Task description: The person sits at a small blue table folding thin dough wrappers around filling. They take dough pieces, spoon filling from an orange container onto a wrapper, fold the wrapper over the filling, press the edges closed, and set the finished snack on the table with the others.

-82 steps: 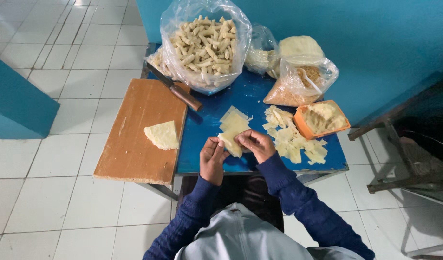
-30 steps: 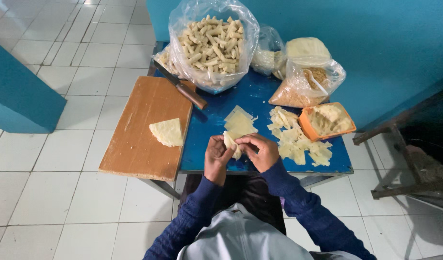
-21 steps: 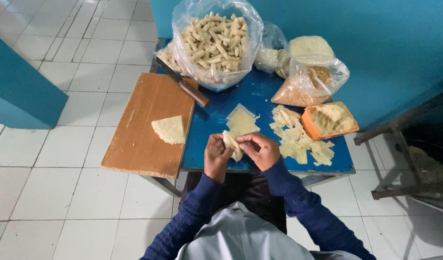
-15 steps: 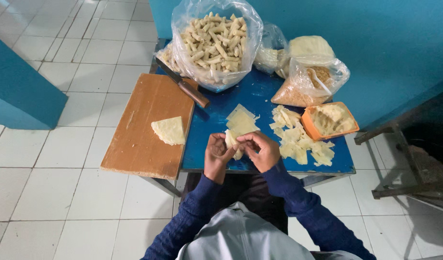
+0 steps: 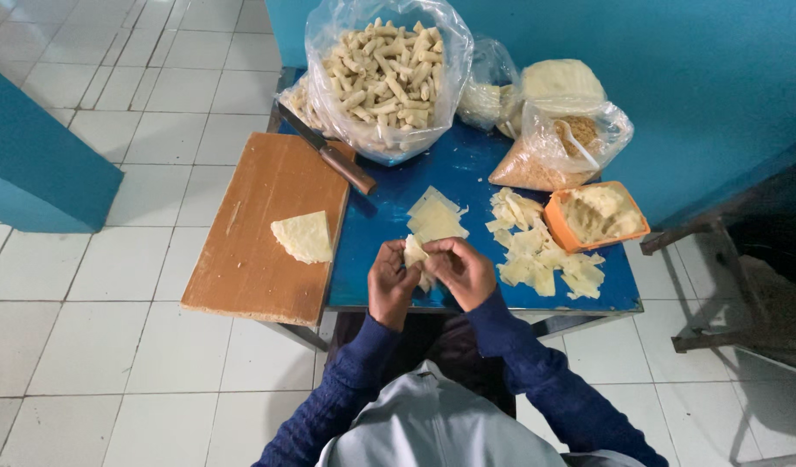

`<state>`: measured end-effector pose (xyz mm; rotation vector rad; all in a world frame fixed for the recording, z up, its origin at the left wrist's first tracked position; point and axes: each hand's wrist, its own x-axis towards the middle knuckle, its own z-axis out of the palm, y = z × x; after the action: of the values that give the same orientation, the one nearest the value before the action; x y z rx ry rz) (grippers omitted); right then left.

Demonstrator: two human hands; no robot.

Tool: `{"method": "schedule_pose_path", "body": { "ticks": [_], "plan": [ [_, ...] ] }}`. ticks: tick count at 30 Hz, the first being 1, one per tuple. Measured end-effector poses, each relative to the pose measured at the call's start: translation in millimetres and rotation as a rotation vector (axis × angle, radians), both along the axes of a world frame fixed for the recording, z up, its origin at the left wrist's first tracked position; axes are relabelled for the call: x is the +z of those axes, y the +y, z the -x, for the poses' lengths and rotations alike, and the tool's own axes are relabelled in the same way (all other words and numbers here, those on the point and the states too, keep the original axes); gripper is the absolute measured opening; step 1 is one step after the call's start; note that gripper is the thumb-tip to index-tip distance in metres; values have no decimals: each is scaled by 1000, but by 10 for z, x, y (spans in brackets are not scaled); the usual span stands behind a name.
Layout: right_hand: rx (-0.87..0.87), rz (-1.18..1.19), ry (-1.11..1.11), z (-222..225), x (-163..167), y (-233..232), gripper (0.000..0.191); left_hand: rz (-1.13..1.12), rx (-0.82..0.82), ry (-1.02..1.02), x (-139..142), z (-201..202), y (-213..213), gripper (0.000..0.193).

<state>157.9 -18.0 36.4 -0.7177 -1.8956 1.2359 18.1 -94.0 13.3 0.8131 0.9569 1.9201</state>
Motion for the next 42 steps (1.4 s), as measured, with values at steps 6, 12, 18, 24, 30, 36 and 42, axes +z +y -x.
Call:
{"method": "schedule_pose_path", "body": {
  "ticks": [6,12,18,24,30,36,42],
  "plan": [
    [29,141,-30,-88,-310,282,15,-39,-84,-34,-11,47,-51,32],
    [140,881,301,-355,-521,646,4,44,-205,-331,-43,229,-102,38],
    [127,970,418,-432,-502,692,11,3,-188,-440,9,291,-143,39],
    [-92,255,147,-448,-168,687,9,136,-2,-245,45,279,-193,21],
    [-219,-755,-289,-178,49,235,14,378,355,532,105,351,-264,17],
    [-161,-852,-288,-189,38,-29,19,142,625,948,280,316,-282,41],
    [-144,-848,-356,-209,44,-108,26,268,596,1181,309,269,-283,55]
  ]
}}
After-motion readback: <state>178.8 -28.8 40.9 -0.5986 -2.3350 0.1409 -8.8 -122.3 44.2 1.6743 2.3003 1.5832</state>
